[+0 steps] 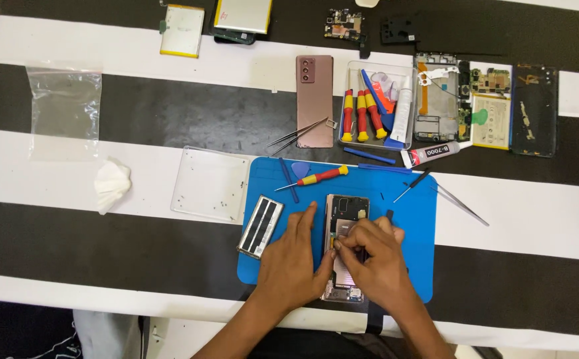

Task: Repairing a smartphone by assembling internal components and securing them with screws.

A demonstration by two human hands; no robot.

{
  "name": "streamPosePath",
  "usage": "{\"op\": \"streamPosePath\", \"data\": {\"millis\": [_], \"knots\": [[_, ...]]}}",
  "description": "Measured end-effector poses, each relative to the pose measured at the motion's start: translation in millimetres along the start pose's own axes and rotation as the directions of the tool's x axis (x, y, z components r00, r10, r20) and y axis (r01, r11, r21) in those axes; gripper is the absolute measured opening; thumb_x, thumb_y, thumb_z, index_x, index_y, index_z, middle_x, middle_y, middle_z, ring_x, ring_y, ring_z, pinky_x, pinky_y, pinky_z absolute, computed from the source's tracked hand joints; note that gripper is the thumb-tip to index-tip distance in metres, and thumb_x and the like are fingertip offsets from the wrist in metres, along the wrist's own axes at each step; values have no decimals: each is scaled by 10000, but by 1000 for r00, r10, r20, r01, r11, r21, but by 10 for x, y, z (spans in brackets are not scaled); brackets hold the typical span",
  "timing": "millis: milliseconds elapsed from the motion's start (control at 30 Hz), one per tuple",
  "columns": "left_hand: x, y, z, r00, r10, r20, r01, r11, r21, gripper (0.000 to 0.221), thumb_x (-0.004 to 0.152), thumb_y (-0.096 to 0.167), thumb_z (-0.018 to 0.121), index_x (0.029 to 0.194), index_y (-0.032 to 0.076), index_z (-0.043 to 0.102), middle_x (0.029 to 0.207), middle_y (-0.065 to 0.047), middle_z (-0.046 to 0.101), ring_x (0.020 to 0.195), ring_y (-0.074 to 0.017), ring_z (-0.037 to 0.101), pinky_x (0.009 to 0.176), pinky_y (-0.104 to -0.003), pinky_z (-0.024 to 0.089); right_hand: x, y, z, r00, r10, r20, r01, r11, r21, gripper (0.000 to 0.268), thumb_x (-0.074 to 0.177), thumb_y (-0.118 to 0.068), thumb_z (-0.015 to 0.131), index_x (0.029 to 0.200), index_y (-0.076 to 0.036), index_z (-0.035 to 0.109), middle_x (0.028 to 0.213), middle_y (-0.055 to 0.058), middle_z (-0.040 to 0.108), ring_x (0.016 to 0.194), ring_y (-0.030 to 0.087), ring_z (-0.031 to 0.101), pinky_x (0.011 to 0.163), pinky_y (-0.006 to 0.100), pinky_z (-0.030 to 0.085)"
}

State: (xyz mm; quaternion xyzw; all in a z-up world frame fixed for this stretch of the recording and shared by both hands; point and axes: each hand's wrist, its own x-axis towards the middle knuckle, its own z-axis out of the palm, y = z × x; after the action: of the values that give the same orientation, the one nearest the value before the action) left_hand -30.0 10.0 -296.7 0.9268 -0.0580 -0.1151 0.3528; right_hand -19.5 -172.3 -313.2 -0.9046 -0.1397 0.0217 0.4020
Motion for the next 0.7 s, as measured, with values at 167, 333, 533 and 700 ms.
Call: {"op": "streamPosePath", "data": {"millis": [167, 333, 533, 700], "knots": [[17, -17, -20, 1000, 9, 29, -8, 999, -40, 758, 946, 389, 543, 1560, 26, 286, 1374, -165, 499, 954, -320, 684, 543, -494, 567, 20, 10, 12, 1000, 5, -13, -5, 1000, 16, 237, 900, -187, 746, 700, -194, 619, 769, -79, 565, 775, 160, 428, 773, 384, 269], [42, 28, -45, 998, -1, 56, 3, 1000, -22, 769, 937, 365, 552, 1569, 35, 267, 1394, -164, 486, 831, -357, 680, 543, -521, 548, 8, 60, 68, 983, 180, 46, -176, 980, -90, 270, 860, -255, 771, 661, -256, 590, 750, -168, 578, 801, 122, 470, 824, 403, 224], [39, 49, 3, 999, -2, 46, 2, 1000, 2, 747, 927, 334, 548, 1563, 37, 293, 1349, -153, 506, 843, -333, 665, 563, -498, 566, 83, 24, 46, 948, 305, 89, -295, 950, -103, 289, 835, -276, 802, 603, -271, 629, 692, -178, 586, 796, 105, 483, 839, 401, 244], [44, 64, -11, 999, -28, 39, 28, 1000, 0, 729, 920, 353, 557, 1555, 88, 314, 1347, -144, 516, 805, -341, 685, 548, -503, 563, 135, -45, -24, 953, 293, 79, -291, 956, -35, 212, 843, -249, 769, 657, -252, 667, 689, -115, 565, 769, 120, 496, 843, 373, 298]]}}
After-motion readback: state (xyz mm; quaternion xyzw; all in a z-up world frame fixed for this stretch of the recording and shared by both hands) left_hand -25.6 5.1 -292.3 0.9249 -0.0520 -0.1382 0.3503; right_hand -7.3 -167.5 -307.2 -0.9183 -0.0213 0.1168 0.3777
